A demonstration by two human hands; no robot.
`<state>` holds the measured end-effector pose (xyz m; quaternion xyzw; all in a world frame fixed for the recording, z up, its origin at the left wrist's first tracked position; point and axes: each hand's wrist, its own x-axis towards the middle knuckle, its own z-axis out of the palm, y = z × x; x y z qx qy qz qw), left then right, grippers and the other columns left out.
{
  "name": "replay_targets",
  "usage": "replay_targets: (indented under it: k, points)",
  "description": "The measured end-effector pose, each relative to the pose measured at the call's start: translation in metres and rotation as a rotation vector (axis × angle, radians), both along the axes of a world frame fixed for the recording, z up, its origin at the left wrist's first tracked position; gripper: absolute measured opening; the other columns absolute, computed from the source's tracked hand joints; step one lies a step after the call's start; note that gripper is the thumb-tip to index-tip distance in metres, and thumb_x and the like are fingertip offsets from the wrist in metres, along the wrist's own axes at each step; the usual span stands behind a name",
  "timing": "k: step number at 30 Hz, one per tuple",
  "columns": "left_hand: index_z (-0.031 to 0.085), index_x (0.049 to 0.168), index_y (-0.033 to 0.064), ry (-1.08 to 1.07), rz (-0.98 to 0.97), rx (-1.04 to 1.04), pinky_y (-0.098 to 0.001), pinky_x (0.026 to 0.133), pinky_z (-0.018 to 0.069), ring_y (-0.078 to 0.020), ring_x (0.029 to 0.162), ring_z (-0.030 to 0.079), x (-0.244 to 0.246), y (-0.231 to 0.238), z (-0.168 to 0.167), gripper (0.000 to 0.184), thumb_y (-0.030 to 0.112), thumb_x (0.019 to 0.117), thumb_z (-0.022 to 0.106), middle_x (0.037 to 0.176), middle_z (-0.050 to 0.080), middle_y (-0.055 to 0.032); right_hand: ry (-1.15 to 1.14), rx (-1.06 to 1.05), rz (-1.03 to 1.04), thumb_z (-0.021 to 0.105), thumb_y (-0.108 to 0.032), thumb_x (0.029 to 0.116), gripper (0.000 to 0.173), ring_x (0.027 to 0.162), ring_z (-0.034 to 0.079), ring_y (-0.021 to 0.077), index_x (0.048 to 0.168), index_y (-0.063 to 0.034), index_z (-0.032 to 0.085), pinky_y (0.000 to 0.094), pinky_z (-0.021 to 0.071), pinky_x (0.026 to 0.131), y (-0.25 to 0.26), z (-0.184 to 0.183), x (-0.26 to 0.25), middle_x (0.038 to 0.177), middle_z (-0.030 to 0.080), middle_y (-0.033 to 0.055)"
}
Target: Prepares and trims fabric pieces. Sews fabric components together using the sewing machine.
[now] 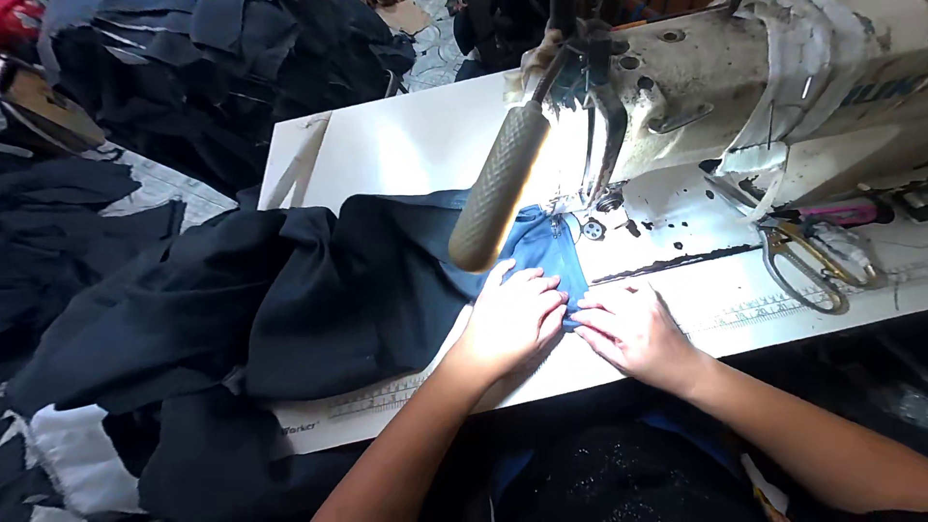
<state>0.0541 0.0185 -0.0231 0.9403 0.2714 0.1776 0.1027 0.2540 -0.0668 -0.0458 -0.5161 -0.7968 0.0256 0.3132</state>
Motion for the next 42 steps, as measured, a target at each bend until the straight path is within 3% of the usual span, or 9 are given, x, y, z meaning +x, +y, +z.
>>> replay_targets:
  k: [10,18,21,23,26,31,35,37,42]
  points:
    - [0.081,0.107,0.0176,0.086,0.052,-0.106,-0.0723,0.111,0.026,-0.0266,0.127,0.063,0.002,0.05,0.004,0.033,0.032,0.103,0.052,0.128,0.073,-0.0017,-0.142,-0.174,0.06,0.061,-0.018,0.0951,0.02,0.083,0.071,0.0265,0.091,-0.0076,0.078,0.0555,0.0452,0.094,0.062,0.027,0.007,0.083,0.072,0.0101]
    - [0.074,0.123,0.0112,0.084,0.215,-0.07,-0.0689,0.118,0.0206,-0.0356,0.138,0.053,0.018,0.055,0.002,0.031,0.023,0.1055,0.051,0.139,0.064,-0.0137,-0.045,-0.33,-0.068,0.068,-0.015,0.0932,0.018,0.105,0.067,0.0363,0.102,-0.0013,0.077,0.0569,0.0474,0.097,0.09,0.044,0.002,0.102,0.073,0.0193]
    - [0.075,0.096,0.006,-0.125,-0.07,-0.192,-0.042,0.088,0.0518,-0.0237,0.095,0.066,0.001,0.042,0.012,0.021,0.019,0.0964,0.06,0.095,0.07,-0.0105,0.075,-0.319,-0.054,0.072,-0.011,0.089,0.014,0.101,0.068,0.0308,0.098,-0.0007,0.076,0.0522,0.0501,0.09,0.086,0.037,0.001,0.103,0.071,0.017]
    - [0.075,0.091,0.0045,-0.11,-0.188,-0.514,-0.0317,0.067,0.0497,-0.0145,0.074,0.062,-0.014,0.049,0.015,0.019,0.02,0.0964,0.064,0.08,0.067,-0.0059,0.098,-0.38,-0.009,0.073,-0.012,0.0889,0.015,0.103,0.065,0.0288,0.099,-0.0022,0.076,0.0497,0.0493,0.091,0.084,0.036,0.003,0.108,0.068,0.0158]
    - [0.069,0.116,-0.0024,-0.024,0.221,-0.455,-0.0578,0.096,0.0508,-0.0374,0.113,0.064,-0.009,0.07,-0.004,0.032,0.023,0.0971,0.066,0.116,0.068,-0.0224,0.08,-0.308,0.065,0.074,-0.012,0.0868,0.015,0.105,0.065,0.0311,0.097,-0.0015,0.075,0.0499,0.0509,0.093,0.084,0.033,-0.001,0.106,0.069,0.0166]
    - [0.059,0.137,-0.0008,0.021,0.42,-0.199,-0.0603,0.121,0.0247,-0.0401,0.141,0.046,0.013,0.098,-0.032,0.054,0.035,0.0966,0.063,0.141,0.058,-0.0239,0.072,-0.247,0.143,0.065,-0.011,0.0907,0.014,0.108,0.065,0.0283,0.097,-0.0008,0.073,0.0464,0.0452,0.102,0.09,0.029,0.003,0.102,0.071,0.0147]
    - [0.074,0.088,0.0019,-0.144,0.068,-0.1,-0.0683,0.111,0.0346,-0.038,0.108,0.067,-0.011,0.097,-0.01,0.019,0.019,0.0892,0.067,0.096,0.073,-0.0172,0.223,-0.284,0.157,0.062,-0.01,0.0932,0.016,0.105,0.066,0.0217,0.1,-0.001,0.074,0.0372,0.0501,0.096,0.091,0.02,0.012,0.103,0.072,0.0124]
    - [0.07,0.075,0.0093,-0.156,0.008,-0.211,-0.0459,0.077,0.0529,-0.0184,0.075,0.066,-0.033,0.075,0.014,0.025,0.032,0.0862,0.069,0.071,0.066,-0.0027,0.206,-0.3,0.199,0.062,-0.013,0.0927,0.015,0.101,0.065,0.0157,0.101,-0.0061,0.073,0.0349,0.0493,0.097,0.09,0.023,0.009,0.099,0.07,0.0059]
    - [0.068,0.13,0.0094,0.153,0.484,-0.354,-0.0643,0.081,0.0534,-0.0415,0.094,0.072,-0.046,-0.001,0.054,0.04,0.034,0.0979,0.067,0.104,0.074,-0.0209,0.006,-0.285,0.36,0.055,-0.03,0.1008,0.036,0.111,0.065,0.0289,0.125,-0.0086,0.07,0.0556,0.0374,0.107,0.093,0.022,-0.01,0.109,0.072,0.0123]
